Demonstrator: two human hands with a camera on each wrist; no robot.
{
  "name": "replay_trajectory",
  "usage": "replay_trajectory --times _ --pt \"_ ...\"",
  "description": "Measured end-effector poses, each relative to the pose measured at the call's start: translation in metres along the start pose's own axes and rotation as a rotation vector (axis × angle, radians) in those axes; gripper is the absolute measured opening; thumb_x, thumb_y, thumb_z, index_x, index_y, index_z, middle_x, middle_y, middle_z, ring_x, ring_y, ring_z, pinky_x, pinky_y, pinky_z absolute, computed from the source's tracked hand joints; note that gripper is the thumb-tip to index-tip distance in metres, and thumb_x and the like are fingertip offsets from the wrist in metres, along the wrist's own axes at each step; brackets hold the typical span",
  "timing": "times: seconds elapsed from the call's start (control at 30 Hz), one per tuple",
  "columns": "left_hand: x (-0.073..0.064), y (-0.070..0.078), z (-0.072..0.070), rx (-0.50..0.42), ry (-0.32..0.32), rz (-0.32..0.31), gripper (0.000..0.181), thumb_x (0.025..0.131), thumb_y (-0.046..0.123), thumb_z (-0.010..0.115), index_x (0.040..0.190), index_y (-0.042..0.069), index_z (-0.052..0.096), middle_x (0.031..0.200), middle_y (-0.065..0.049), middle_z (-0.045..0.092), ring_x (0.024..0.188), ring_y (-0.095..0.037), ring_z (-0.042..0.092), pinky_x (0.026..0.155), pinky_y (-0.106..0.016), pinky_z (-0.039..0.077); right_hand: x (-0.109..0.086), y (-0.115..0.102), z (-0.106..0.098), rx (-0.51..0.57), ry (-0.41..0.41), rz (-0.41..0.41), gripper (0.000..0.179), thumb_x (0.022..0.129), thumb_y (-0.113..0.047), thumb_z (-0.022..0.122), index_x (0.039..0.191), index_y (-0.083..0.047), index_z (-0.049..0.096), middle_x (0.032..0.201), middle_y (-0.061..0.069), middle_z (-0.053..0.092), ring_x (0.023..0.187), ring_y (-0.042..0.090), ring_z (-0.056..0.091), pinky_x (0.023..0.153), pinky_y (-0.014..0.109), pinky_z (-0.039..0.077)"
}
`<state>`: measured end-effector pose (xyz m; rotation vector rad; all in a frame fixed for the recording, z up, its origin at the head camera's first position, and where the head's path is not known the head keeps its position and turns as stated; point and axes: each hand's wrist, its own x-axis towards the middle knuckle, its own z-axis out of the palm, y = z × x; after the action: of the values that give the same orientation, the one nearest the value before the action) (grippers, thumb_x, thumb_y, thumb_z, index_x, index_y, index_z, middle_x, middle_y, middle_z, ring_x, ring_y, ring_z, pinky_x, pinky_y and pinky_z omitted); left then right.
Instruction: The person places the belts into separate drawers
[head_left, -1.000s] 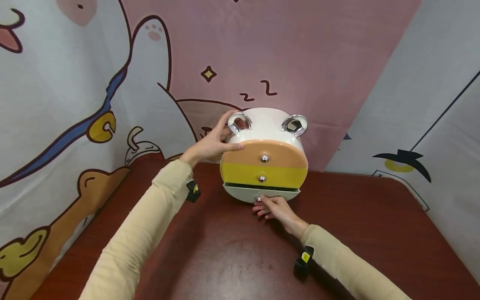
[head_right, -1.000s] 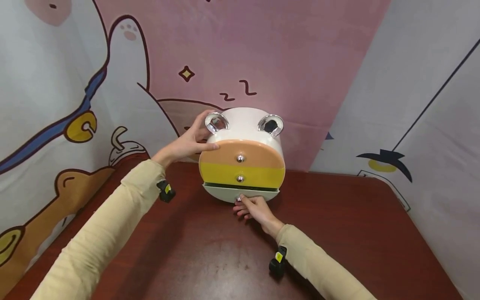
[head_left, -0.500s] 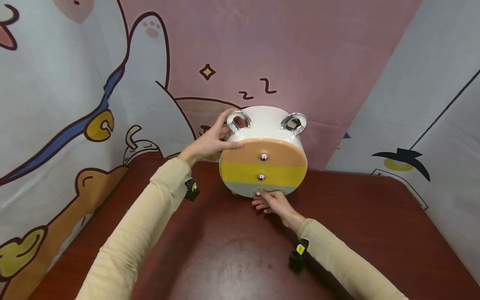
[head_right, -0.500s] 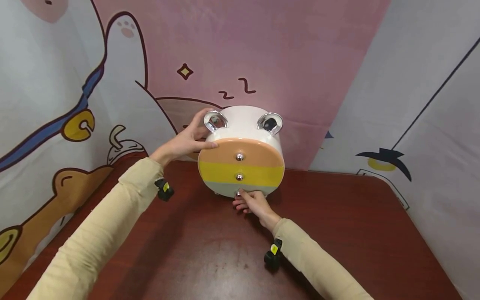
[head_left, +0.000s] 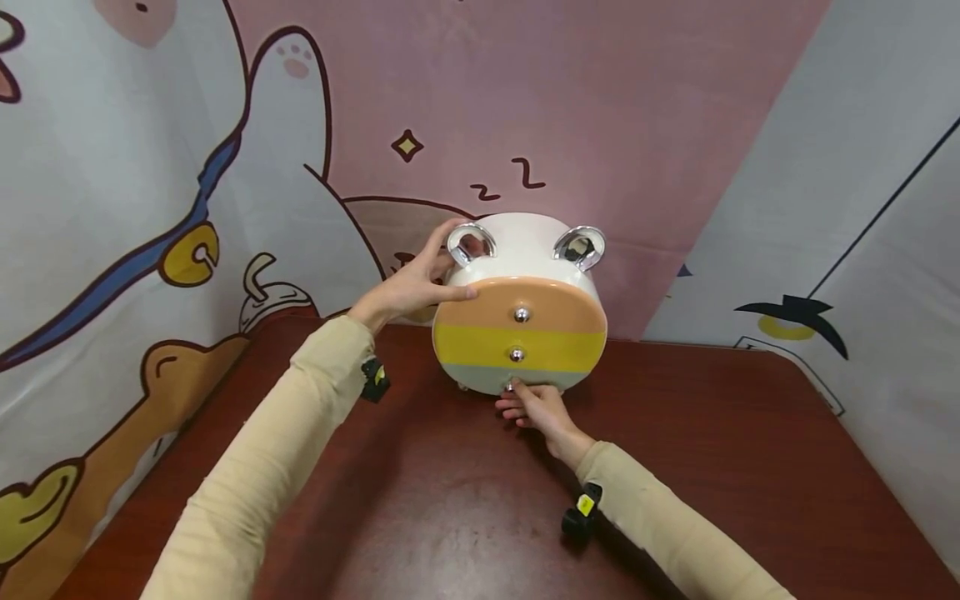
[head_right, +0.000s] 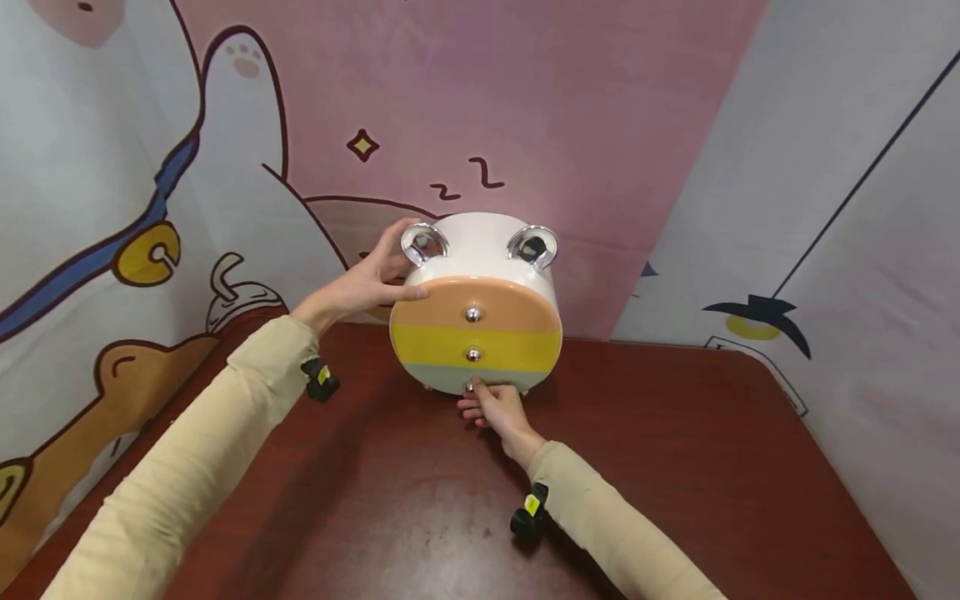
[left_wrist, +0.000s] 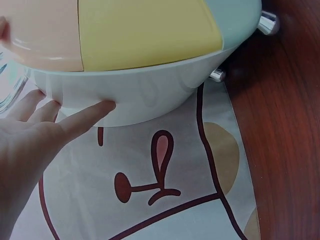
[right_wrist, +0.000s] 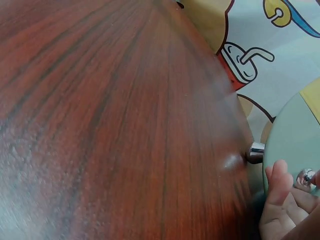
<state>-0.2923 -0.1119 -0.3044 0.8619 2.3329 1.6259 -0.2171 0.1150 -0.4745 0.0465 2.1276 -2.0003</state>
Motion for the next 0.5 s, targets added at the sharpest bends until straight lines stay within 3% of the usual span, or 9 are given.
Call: replay_trajectory --times 0.27,0.4,0.5 --pt "-0.001 -0.004 0.004 0.054 -0.019 0.044 0.101 0.088 0.011 0.072 0.154 0.033 0.0 0.15 -0.012 0.036 0.139 -0.023 0.031 0.109 -0.047 0.027 -0.004 -0.003 -0.016 -0.061 -0.065 0.036 0.049 0.104 -0.034 0.046 0.12 0.011 0.061 0.102 0.018 0.07 0.08 0.016 0.068 0.071 0.031 0.053" --pt "-0.011 -0.008 -0.001 0.117 0.006 0.04 0.098 0.09 0.017 0.071 0.154 0.035 -0.001 0.153 -0.014 0.029 0.139 -0.028 0.03 0.108 -0.051 0.027 -0.007 -0.006 -0.03 -0.14 -0.103 0.008 0.048 0.104 -0.032 0.045 0.12 0.011 0.061 0.107 0.021 0.068 0.088 0.022 0.067 0.079 0.039 0.053" --pt "-0.026 -0.014 -0.012 0.164 0.047 -0.001 0.091 0.092 0.024 0.069 0.154 0.039 0.004 0.155 -0.012 0.025 0.14 -0.028 0.028 0.106 -0.055 0.028 -0.007 -0.01 -0.043 -0.225 -0.124 -0.017 0.047 0.104 -0.03 0.046 0.121 0.012 0.059 0.11 0.023 0.066 0.095 0.028 0.066 0.083 0.043 0.051"
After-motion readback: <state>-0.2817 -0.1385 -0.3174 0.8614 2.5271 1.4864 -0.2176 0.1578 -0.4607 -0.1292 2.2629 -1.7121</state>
